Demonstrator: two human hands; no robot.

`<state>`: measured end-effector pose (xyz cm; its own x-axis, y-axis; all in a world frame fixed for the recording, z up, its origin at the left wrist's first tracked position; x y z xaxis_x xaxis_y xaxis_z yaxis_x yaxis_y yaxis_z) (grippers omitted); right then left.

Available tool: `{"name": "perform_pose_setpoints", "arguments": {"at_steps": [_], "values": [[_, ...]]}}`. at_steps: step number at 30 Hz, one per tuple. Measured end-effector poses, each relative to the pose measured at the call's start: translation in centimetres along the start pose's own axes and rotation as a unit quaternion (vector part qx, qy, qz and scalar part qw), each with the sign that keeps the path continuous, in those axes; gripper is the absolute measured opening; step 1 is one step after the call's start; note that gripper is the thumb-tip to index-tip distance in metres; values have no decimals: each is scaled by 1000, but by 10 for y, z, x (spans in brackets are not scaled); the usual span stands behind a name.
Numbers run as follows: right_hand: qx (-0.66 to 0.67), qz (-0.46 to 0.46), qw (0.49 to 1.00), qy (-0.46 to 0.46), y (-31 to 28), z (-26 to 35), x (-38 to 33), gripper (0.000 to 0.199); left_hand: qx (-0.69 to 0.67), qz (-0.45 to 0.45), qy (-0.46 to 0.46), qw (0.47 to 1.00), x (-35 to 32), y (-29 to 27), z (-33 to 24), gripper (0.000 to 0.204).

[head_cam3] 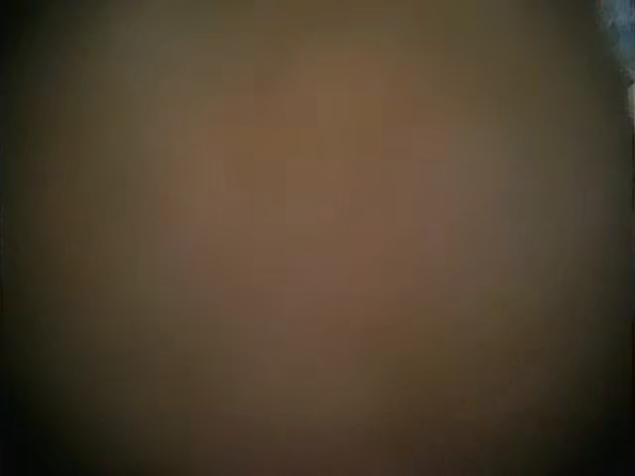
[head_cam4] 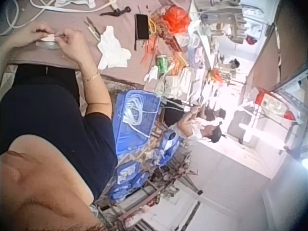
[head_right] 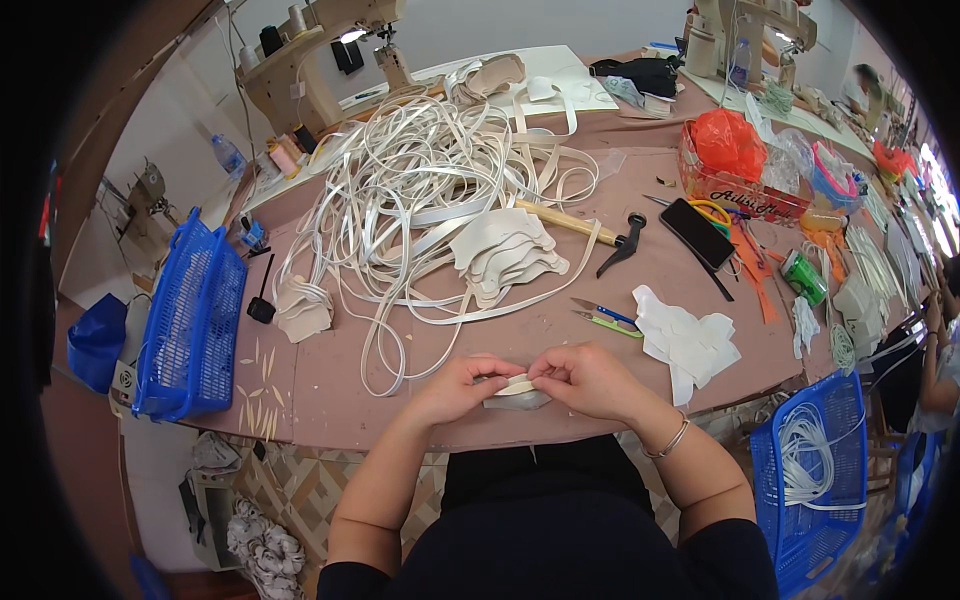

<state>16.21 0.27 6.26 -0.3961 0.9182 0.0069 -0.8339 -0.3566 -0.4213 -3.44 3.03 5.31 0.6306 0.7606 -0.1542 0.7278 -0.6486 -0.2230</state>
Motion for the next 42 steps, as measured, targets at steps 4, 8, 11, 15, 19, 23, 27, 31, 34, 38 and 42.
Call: {"name": "perform_pose_setpoints", "arguments": {"at_steps": [4,8,11,15,19,23,27,31,34,38,42], "values": [[-3,-4,1000,0,0,-1,0,9,-9,13,-16,1000,0,1,2,22],[-30,-9,1000,6,-1,1,0,10,1,14,-12,1000,0,1,3,22],[-39,-13,999,12,0,0,1,10,6,-5,21,1000,1,1,5,21],[-54,-19,998,1,0,3,1,9,2,12,-10,1000,0,1,2,23],[-52,-19,998,8,1,5,1,9,1,14,-14,1000,0,1,2,23],[-64,-17,998,7,1,7,1,8,0,13,-9,1000,-1,1,1,23],[-80,-19,997,-1,0,12,1,8,-3,16,-7,1000,0,0,5,23],[-85,-20,996,-3,1,12,1,8,-2,25,-6,1000,0,0,5,23],[-89,-21,996,-7,1,12,1,9,-14,30,5,999,0,-1,7,22],[-101,-23,995,-12,1,12,1,9,-88,14,-15,996,2,2,11,21],[-103,-27,994,-20,0,10,-1,11,-12,-27,-48,998,4,7,0,20]]}}
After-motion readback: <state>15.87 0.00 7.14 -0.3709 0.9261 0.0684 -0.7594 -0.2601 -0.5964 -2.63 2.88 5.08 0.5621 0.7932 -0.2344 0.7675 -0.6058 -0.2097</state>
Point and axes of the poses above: each hand's wrist, its own x-axis towards the middle knuckle, its own y-axis out of the palm, z = x × y, the point moved 2 cm from there along x, towards the middle knuckle, and after that the axes turned 7 degrees about -x, right-handed, at the moved point
